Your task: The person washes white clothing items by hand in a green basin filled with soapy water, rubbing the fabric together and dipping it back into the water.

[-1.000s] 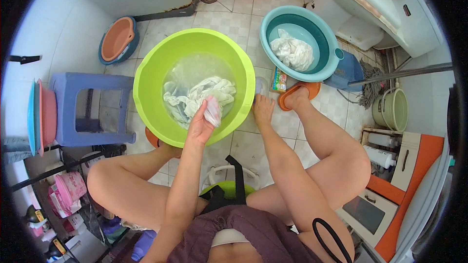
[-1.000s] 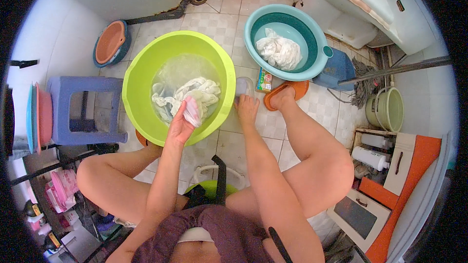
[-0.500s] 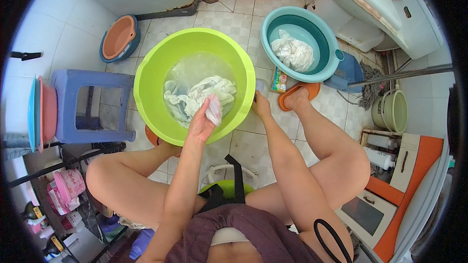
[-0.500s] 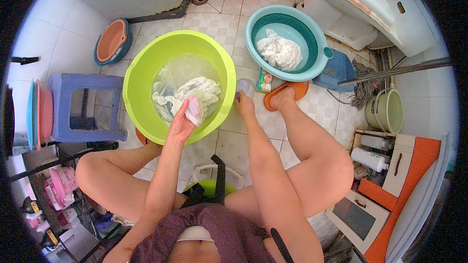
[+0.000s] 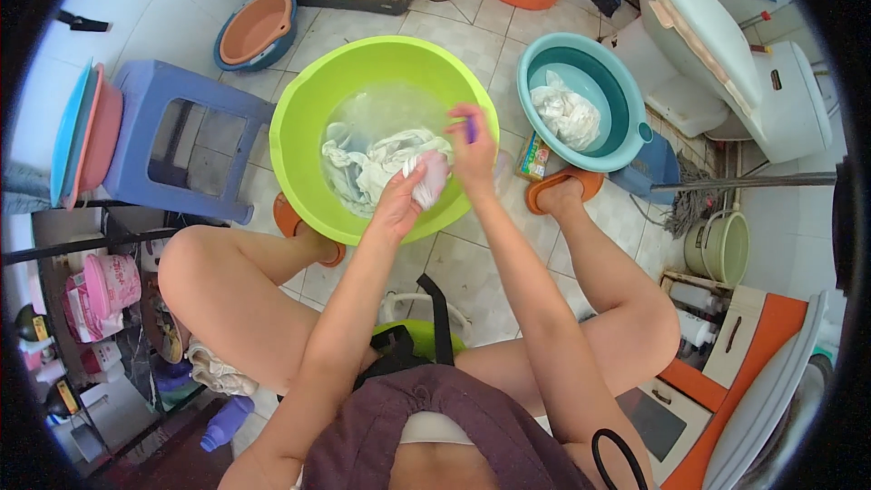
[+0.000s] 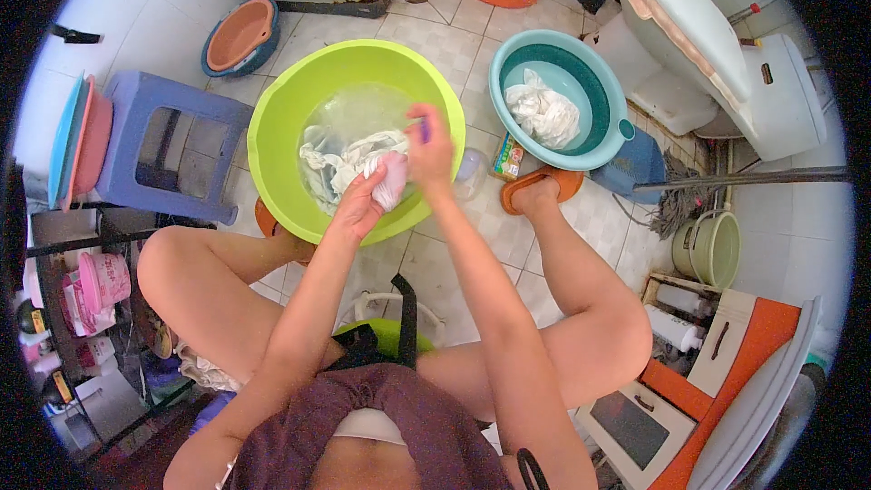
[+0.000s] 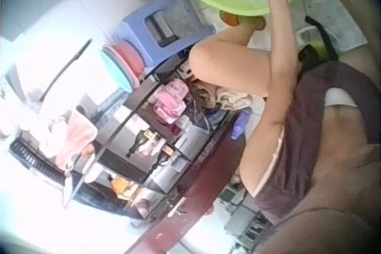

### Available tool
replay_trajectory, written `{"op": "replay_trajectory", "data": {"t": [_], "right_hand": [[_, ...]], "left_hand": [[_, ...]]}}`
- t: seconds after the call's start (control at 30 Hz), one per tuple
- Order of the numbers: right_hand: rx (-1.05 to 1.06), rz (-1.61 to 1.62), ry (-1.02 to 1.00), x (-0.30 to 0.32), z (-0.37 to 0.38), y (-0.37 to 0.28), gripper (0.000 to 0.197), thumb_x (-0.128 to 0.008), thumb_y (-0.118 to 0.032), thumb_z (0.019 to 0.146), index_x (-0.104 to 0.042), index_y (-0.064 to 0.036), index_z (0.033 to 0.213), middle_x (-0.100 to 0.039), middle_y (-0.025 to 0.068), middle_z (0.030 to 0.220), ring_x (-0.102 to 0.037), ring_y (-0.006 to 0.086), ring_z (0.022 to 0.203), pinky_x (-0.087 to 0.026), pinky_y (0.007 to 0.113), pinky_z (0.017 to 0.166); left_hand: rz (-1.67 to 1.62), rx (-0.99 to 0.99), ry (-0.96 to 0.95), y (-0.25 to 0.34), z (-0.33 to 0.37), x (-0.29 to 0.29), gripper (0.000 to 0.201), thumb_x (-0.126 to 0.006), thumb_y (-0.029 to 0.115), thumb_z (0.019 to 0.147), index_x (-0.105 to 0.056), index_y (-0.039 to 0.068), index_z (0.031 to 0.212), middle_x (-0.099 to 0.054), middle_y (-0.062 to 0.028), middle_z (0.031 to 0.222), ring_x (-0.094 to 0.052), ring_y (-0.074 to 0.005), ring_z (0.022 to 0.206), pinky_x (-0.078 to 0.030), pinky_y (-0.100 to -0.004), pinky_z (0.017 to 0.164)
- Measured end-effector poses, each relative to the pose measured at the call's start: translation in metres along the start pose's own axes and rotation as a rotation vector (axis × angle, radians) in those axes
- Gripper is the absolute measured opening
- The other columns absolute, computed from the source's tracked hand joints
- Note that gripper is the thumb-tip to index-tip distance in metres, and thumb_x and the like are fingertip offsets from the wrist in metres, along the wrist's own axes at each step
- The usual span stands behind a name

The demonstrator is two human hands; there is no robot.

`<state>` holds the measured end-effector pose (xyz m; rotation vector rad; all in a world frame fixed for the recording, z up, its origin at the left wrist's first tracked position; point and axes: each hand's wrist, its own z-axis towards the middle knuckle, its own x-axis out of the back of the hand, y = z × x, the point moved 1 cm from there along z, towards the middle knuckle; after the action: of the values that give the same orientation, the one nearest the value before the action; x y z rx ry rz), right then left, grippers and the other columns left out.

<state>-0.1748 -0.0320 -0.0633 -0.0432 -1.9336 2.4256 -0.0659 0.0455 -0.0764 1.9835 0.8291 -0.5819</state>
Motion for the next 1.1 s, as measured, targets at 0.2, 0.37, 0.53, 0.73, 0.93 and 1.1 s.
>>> {"op": "replay_trajectory", "data": {"t": [0.2,0.37,0.53,0.73,0.93,1.1], "right_hand": [[0.155,-0.414,-0.307,-0.033,-0.03,0.007,0.01,-0.052,-0.016,0.079,-0.052,-0.0079,0.086,-0.055,0.0094,0.088,-0.055,0.025,0.071,-0.044,0.032,0.062],[0.276,-0.459,-0.346,-0.039,-0.044,-0.001,0.022,-0.049,-0.029,0.082,-0.05,-0.0082,0.087,-0.054,0.0109,0.08,-0.054,0.0287,0.072,-0.042,0.036,0.063],[-0.177,-0.403,-0.32,-0.031,-0.037,0.015,0.023,-0.049,-0.03,0.082,-0.048,-0.0068,0.088,-0.054,0.0115,0.08,-0.054,0.0288,0.073,-0.042,0.036,0.064],[-0.122,-0.398,-0.095,-0.016,-0.027,0.042,0.019,-0.048,-0.024,0.083,-0.047,-0.0057,0.09,-0.053,0.0096,0.074,-0.055,0.0227,0.067,-0.043,0.034,0.061],[-0.088,-0.103,0.325,0.042,0.013,0.05,0.011,-0.045,-0.012,0.084,-0.046,-0.0045,0.092,-0.051,0.0056,0.07,-0.048,0.0108,0.053,-0.04,0.023,0.049],[-0.76,0.181,0.313,0.102,-0.004,0.143,0.01,-0.046,-0.014,0.079,-0.047,-0.0045,0.081,-0.051,0.0073,0.062,-0.049,0.0163,0.05,-0.039,0.03,0.039]], "left_hand": [[0.203,-0.015,0.046,-0.006,-0.007,0.014,0.029,-0.044,0.007,0.085,-0.044,0.002,0.113,-0.053,-0.0077,0.107,-0.054,-0.0173,0.097,-0.045,-0.0308,0.082],[0.26,-0.034,0.054,0.004,-0.012,0.023,0.028,-0.045,0.003,0.081,-0.048,0.002,0.109,-0.055,-0.007,0.102,-0.054,-0.0164,0.093,-0.044,-0.0304,0.083],[0.354,0.0,-0.009,-0.007,-0.013,0.018,0.026,-0.044,0.006,0.082,-0.05,0.003,0.107,-0.056,-0.0047,0.102,-0.054,-0.0148,0.093,-0.043,-0.0285,0.08],[0.395,0.048,-0.054,0.0,-0.016,0.005,0.031,-0.046,0.005,0.081,-0.047,0.001,0.112,-0.055,-0.0044,0.105,-0.054,-0.0133,0.094,-0.044,-0.0264,0.08],[0.235,-0.085,-0.037,0.031,-0.009,-0.001,0.034,-0.043,0.002,0.082,-0.044,-0.002,0.116,-0.053,-0.0094,0.112,-0.053,-0.0191,0.099,-0.043,-0.0293,0.085],[0.178,-0.073,-0.003,0.026,-0.008,0.004,0.034,-0.043,0.002,0.082,-0.044,-0.002,0.116,-0.053,-0.011,0.112,-0.053,-0.0198,0.1,-0.044,-0.0295,0.084]]}}
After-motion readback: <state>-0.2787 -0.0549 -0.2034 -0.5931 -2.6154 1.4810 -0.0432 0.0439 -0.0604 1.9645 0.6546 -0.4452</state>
